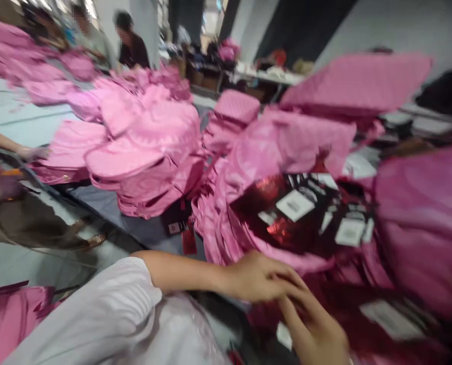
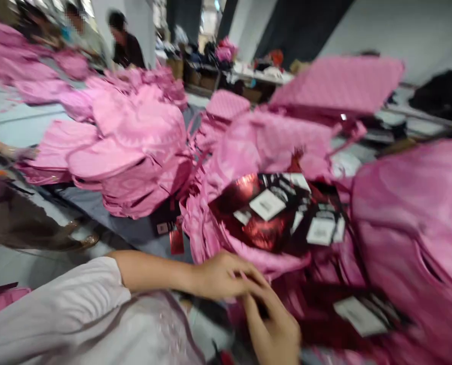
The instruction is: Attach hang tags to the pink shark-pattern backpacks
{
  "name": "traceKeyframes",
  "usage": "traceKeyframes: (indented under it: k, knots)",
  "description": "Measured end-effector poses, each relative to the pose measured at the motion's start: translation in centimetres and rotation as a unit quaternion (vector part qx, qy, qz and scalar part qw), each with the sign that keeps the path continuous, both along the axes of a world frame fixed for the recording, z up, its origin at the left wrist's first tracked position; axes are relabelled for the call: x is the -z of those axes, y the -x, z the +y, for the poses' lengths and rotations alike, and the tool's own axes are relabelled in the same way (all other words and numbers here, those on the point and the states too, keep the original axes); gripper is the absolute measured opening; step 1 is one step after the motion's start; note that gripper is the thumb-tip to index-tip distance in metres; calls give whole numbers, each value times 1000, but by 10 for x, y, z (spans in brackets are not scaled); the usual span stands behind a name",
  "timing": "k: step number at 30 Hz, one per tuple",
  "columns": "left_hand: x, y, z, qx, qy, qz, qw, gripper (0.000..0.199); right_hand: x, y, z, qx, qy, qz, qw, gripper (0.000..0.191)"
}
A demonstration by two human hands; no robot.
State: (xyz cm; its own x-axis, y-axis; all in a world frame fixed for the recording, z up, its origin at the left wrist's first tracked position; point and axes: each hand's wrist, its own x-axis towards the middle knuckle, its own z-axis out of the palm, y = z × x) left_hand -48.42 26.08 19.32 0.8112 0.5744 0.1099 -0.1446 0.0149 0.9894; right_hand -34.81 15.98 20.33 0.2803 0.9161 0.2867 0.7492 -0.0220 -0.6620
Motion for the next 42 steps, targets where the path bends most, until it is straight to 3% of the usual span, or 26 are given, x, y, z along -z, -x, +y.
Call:
traceKeyframes:
  k: [2, 5, 8, 11, 14, 16, 19, 22, 25, 29, 33, 37, 42]
  knots:
    - [29, 20, -11, -45, 83, 21, 995, 28, 29, 32, -5, 3, 42, 116, 992, 25]
    - [61, 37, -5, -80, 123, 20, 989, 25, 60, 66, 1, 29, 53, 251, 966, 23]
    - [78, 48, -1, -110, 176, 25, 978, 27, 73, 83, 6, 31, 52, 272, 960, 19]
    - [87, 64, 1, -155, 198, 30, 967, 28, 87, 84, -7, 32, 34, 208, 977, 19]
    - [102, 89, 6, -195, 136, 89, 967, 22, 121, 71, -32, 127, 21, 166, 978, 27]
    - [117, 105, 11, -187, 63, 172, 965, 18, 148, 63, -44, 191, 46, 167, 966, 35]
    - [139, 114, 14, -115, -25, 294, 949, 26, 175, 64, -40, 163, 96, 128, 974, 44]
    - [155, 105, 14, -70, -105, 364, 923, 30, 177, 72, -14, 110, 129, 5, 985, 45]
    - [159, 87, 18, -40, -187, 410, 892, 31, 173, 71, 4, 99, 151, -85, 980, 39]
    - [156, 66, 23, 12, -250, 431, 867, 31, 183, 56, -4, 135, 87, 18, 987, 38]
    - [158, 45, 26, 36, -251, 417, 873, 29, 195, 46, -9, 163, 90, 69, 980, 35]
    - [166, 26, 29, 66, -236, 396, 885, 31, 198, 46, -3, 177, 91, 25, 980, 35]
    - [164, 19, 26, 99, -224, 378, 893, 27, 190, 45, -10, 122, 118, -81, 982, 40]
